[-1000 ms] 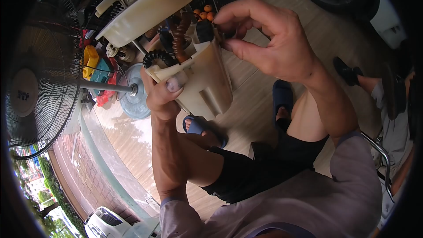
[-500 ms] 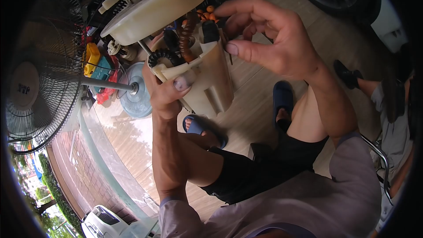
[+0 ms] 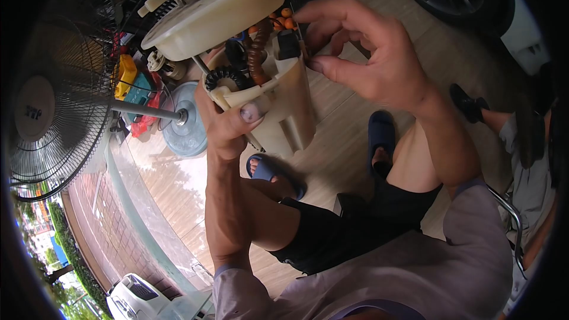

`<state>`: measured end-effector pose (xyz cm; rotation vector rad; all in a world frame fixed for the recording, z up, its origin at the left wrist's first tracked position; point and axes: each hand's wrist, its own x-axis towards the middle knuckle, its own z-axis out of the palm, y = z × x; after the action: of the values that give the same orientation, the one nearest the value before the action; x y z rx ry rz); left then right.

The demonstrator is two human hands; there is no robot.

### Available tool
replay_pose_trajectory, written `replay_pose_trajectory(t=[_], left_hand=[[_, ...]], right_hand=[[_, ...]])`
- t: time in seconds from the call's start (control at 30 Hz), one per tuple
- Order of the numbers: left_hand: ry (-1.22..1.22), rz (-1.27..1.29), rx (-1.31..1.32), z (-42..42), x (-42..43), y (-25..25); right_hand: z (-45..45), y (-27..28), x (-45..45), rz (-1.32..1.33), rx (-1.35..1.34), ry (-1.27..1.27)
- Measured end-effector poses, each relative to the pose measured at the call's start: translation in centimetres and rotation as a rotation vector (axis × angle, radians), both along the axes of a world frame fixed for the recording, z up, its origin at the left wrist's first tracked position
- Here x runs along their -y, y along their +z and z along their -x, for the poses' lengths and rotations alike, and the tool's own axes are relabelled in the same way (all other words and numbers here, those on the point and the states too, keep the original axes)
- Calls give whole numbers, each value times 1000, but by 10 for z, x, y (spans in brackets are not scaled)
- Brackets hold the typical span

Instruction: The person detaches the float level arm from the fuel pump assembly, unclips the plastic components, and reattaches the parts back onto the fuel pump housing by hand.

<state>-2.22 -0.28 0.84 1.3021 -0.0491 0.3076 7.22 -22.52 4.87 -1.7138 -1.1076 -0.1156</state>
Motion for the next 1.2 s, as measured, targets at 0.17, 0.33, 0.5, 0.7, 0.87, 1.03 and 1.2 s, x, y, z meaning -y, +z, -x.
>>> replay_pose_trajectory(t=[0.17,0.33,0.5,0.7,0.87,1.03,1.2], left_hand=[[-4,24,24,2,-2,-1],[39,-4,68,1,7,5],[-62,-100,182,-6,-1,5],[-90,-127,258,-5,-3,0],[-73,-122,236,-3,-3,0],[-64,-116,229,-2,-1,-1],[-59,-111,222,-2,0,-1]], right_hand=[[-1,-4,-4,-36,259,-83],[1,-1,-1,-56,-109,45],[2,4,2,-133,-453,205],[2,3,2,-120,-269,152],[-2,-3,-1,-42,191,7],[0,-2,1,-78,-40,66],[2,2,1,-145,-393,214]])
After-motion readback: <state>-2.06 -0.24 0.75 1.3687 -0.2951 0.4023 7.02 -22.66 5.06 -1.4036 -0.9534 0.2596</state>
